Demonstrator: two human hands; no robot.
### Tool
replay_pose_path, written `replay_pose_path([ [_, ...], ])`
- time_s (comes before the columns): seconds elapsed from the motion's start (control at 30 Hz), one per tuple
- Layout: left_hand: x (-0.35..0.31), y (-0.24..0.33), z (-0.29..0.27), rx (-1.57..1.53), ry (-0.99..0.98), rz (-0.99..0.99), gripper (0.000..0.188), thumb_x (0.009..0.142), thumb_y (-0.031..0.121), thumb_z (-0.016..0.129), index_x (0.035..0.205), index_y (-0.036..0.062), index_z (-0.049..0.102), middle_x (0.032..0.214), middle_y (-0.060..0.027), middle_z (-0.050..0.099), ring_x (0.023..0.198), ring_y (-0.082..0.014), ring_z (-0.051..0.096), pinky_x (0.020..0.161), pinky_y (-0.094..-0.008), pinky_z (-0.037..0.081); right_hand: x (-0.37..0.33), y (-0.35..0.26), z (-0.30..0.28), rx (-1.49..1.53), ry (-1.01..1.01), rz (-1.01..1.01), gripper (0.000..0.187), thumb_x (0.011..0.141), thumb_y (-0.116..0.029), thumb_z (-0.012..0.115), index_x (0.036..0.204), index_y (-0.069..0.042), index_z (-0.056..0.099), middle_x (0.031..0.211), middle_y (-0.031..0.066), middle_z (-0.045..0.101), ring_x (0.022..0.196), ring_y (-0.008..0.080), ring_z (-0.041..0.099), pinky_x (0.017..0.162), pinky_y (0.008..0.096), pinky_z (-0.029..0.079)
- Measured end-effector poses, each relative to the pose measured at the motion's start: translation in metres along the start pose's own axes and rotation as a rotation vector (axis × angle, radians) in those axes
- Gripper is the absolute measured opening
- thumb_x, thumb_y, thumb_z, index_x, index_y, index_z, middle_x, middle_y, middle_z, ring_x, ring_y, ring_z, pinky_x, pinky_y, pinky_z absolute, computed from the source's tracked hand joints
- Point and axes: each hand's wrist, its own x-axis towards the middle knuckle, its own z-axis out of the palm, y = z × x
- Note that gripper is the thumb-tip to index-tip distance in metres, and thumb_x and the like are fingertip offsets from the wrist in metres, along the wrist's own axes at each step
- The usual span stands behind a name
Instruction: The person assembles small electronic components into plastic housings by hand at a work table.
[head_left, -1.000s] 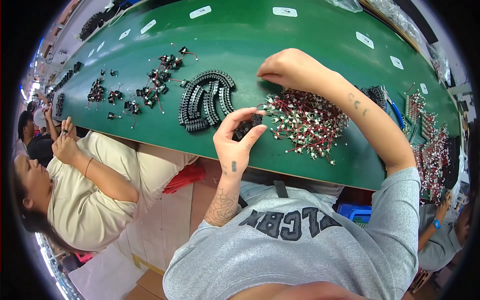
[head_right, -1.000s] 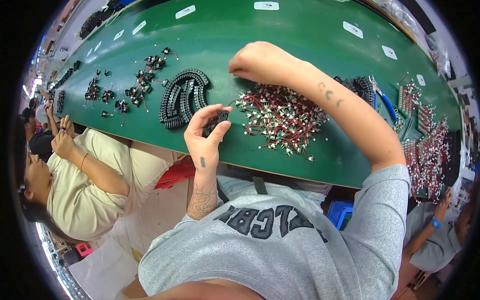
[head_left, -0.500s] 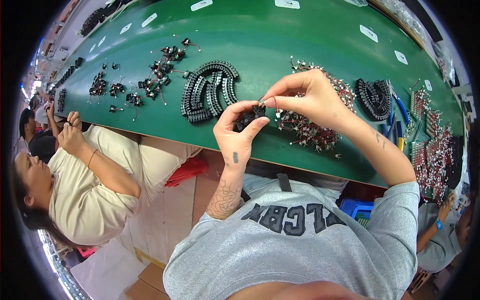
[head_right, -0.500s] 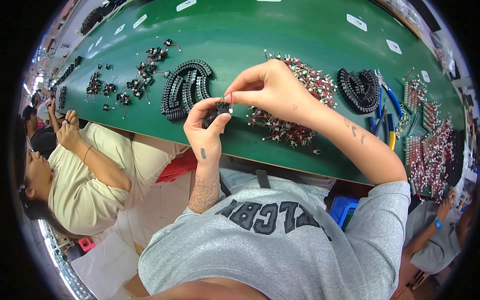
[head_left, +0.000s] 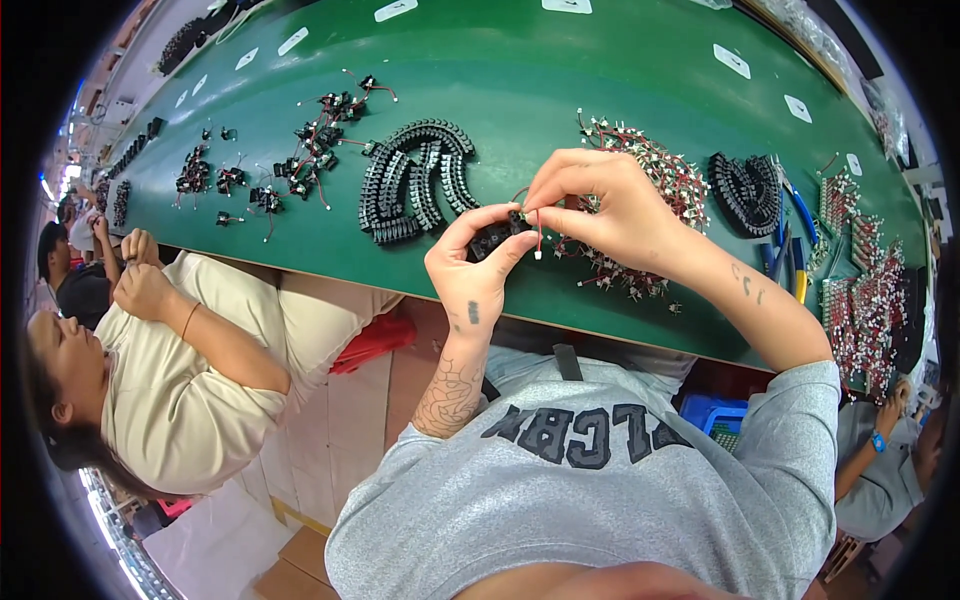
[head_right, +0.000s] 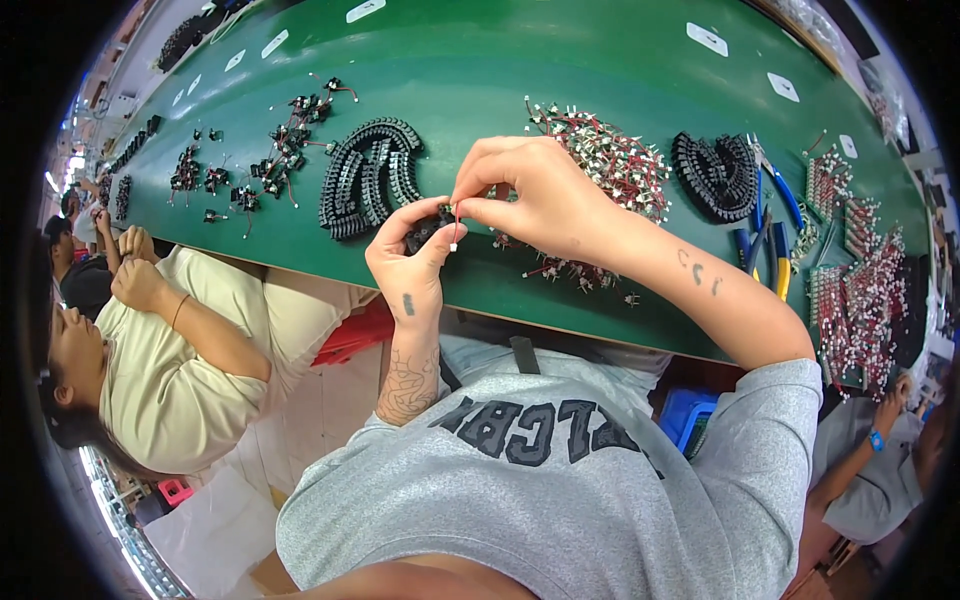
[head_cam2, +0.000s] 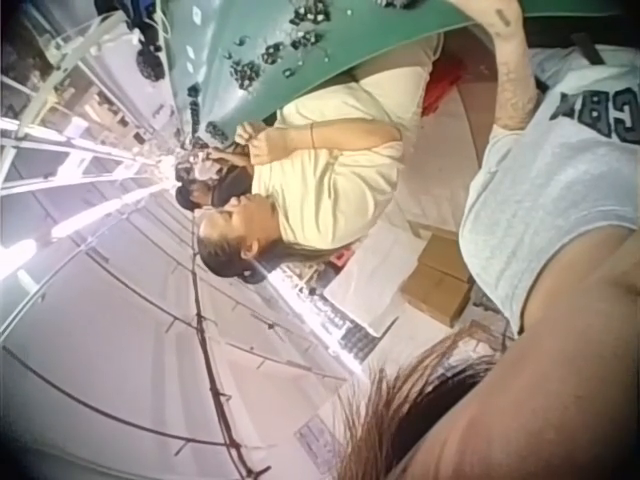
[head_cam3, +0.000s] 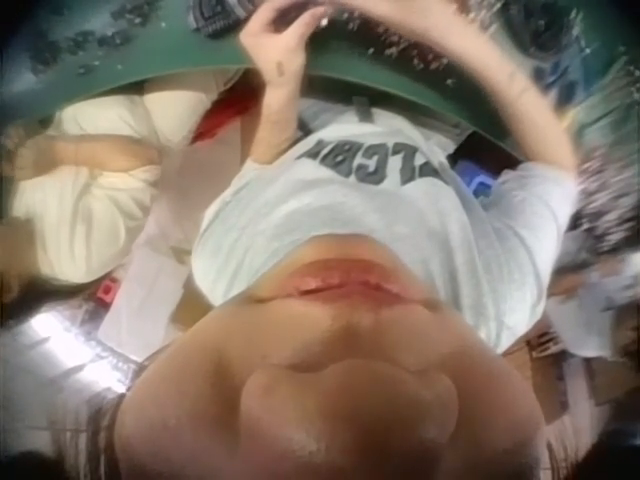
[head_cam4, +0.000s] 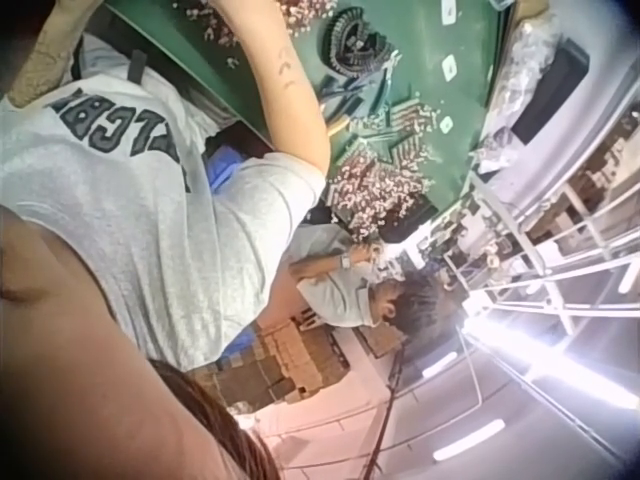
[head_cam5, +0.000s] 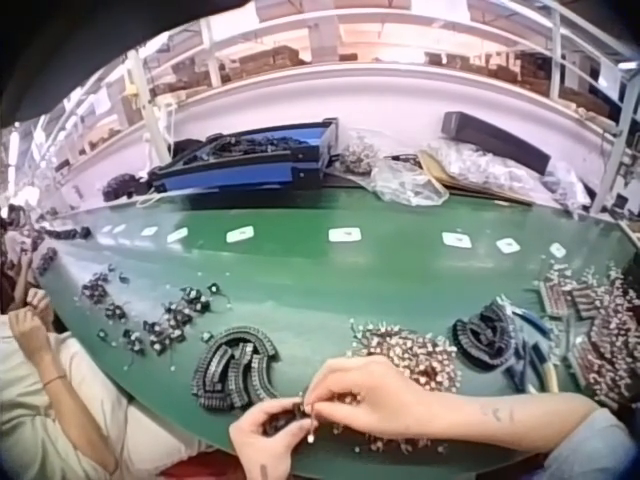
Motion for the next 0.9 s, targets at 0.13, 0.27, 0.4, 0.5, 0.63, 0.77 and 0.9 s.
replay_pose_path([
  [0.13, 0.0, 0.0, -0.001, -0.018, 0.008, -0.003, 0.031, 0.069, -0.003, 0.078, 0.098, 0.0012, 0.068, 0.085, -0.0053, 0.067, 0.071, -0.0109, 0.059, 0.068, -0.0206, 0.048, 0.003, -0.001, 0.004, -0.041, 0.0, -0.041, 0.003, 0.074, 0.001, 0.067, 0.075, -0.001, 0.069, 0.081, 0.0055, 0.065, 0.068, 0.0131, 0.054, 0.058, 0.0236, 0.041],
  [0.27, -0.001, 0.004, 0.0, -0.055, 0.027, 0.002, 0.03, 0.07, -0.003, 0.077, 0.098, 0.0001, 0.068, 0.084, -0.0064, 0.067, 0.069, -0.0113, 0.059, 0.067, -0.0202, 0.049, 0.006, -0.003, 0.008, -0.061, -0.001, -0.025, 0.002, 0.072, 0.001, 0.066, 0.073, 0.0, 0.068, 0.076, 0.0047, 0.062, 0.063, 0.0144, 0.053, 0.057, 0.0255, 0.044],
  [0.4, -0.005, 0.01, -0.001, -0.057, 0.063, 0.04, 0.028, 0.072, -0.004, 0.076, 0.098, -0.0014, 0.067, 0.087, -0.0083, 0.068, 0.069, -0.0114, 0.061, 0.067, -0.0203, 0.05, 0.007, -0.009, 0.013, 0.016, -0.03, 0.033, 0.003, 0.074, 0.001, 0.065, 0.074, -0.001, 0.068, 0.08, 0.005, 0.063, 0.066, 0.0124, 0.052, 0.056, 0.0235, 0.038],
  [0.5, -0.007, 0.012, -0.002, -0.054, 0.077, 0.042, 0.027, 0.072, -0.004, 0.076, 0.097, -0.0016, 0.067, 0.088, -0.0086, 0.068, 0.07, -0.0112, 0.061, 0.068, -0.0204, 0.051, 0.008, -0.012, 0.016, 0.01, -0.029, 0.051, 0.003, 0.074, 0.001, 0.065, 0.073, -0.001, 0.068, 0.08, 0.0049, 0.063, 0.066, 0.0118, 0.051, 0.056, 0.0232, 0.038],
  [0.63, -0.007, 0.013, -0.003, -0.032, 0.092, 0.057, 0.027, 0.072, -0.004, 0.077, 0.097, -0.0019, 0.068, 0.089, -0.0088, 0.069, 0.072, -0.0109, 0.061, 0.069, -0.0205, 0.051, 0.009, -0.013, 0.017, 0.018, -0.038, 0.101, 0.004, 0.075, -0.001, 0.066, 0.072, -0.001, 0.068, 0.079, 0.0046, 0.063, 0.065, 0.0108, 0.05, 0.055, 0.0226, 0.037],
  [0.77, -0.008, 0.013, -0.004, 0.029, 0.097, 0.098, 0.026, 0.072, -0.004, 0.077, 0.096, -0.0023, 0.068, 0.089, -0.0085, 0.069, 0.073, -0.0104, 0.061, 0.069, -0.0202, 0.051, 0.01, -0.014, 0.017, 0.061, -0.068, 0.202, 0.004, 0.075, -0.002, 0.067, 0.072, -0.001, 0.069, 0.08, 0.0044, 0.063, 0.065, 0.0098, 0.05, 0.055, 0.0218, 0.037],
  [0.9, -0.01, 0.016, -0.007, -0.062, 0.101, 0.069, 0.024, 0.072, -0.002, 0.078, 0.094, -0.002, 0.069, 0.088, -0.007, 0.069, 0.075, -0.0097, 0.061, 0.069, -0.0201, 0.05, 0.012, -0.02, 0.015, 0.194, -0.093, 0.209, 0.005, 0.076, -0.006, 0.069, 0.074, -0.001, 0.071, 0.079, 0.0043, 0.064, 0.064, 0.0088, 0.051, 0.056, 0.0203, 0.038],
])
